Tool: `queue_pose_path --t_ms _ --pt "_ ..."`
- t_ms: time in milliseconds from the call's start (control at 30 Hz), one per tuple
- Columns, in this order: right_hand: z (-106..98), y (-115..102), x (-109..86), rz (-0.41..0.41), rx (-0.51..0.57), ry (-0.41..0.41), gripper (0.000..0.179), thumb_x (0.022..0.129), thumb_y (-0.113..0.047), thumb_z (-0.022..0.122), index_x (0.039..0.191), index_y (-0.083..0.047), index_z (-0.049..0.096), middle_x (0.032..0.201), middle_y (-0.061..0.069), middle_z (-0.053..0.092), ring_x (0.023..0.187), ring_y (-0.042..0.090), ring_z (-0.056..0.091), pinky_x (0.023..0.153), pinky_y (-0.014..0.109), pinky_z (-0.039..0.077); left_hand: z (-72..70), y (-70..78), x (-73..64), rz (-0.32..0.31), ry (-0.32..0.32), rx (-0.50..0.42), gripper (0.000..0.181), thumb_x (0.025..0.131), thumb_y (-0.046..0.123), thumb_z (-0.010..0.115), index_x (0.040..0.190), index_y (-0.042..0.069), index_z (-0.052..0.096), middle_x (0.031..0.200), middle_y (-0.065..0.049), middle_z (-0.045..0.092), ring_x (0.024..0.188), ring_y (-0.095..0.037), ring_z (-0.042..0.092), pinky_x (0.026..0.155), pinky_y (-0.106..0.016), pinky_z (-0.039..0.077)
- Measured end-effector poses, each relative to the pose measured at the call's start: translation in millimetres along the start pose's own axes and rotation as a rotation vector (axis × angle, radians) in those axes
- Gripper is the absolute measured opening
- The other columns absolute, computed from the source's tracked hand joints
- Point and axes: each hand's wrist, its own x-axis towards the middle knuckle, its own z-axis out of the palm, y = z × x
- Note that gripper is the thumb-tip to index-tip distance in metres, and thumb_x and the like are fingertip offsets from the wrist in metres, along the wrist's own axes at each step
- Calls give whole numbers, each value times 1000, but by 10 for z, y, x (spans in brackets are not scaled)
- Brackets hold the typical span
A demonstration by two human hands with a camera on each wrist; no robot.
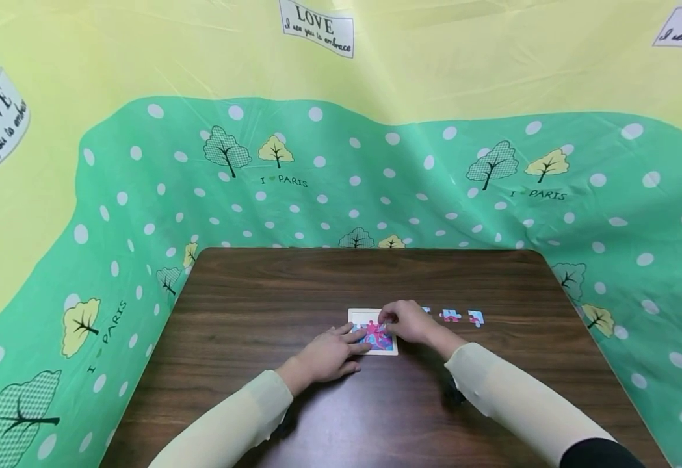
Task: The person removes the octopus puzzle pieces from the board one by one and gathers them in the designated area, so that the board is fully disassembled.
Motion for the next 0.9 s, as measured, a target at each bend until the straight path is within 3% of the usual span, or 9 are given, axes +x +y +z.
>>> queue_pose_path --t_ms 533,700,900 --pt "-171 88 -154 -40 140 -21 11 95 -9 72 103 -12 77 86 -5 69 78 11 59 72 30 51 0 6 5 -4 -2 -4 53 103 50 56 153 34 49 164 1 39 150 -33 39 109 -56 47" --pt "-297 208 -286 -40 181 -41 17 97 -10 70 112 -7 77 94 -3 73 82 14 60 71 29 52 25 5 5 -8 -7 -5 55 103 52 55 155 35 47 165 2 37 151 -33 38 111 -55 46" --pt "-492 465 -512 -42 191 -24 15 97 -11 70 109 -11 79 100 -2 76 87 15 63 74 28 52 27 11 -18 -7 3 5 55 103 51 55 155 35 47 165 1 37 151 -33 38 111 -55 45"
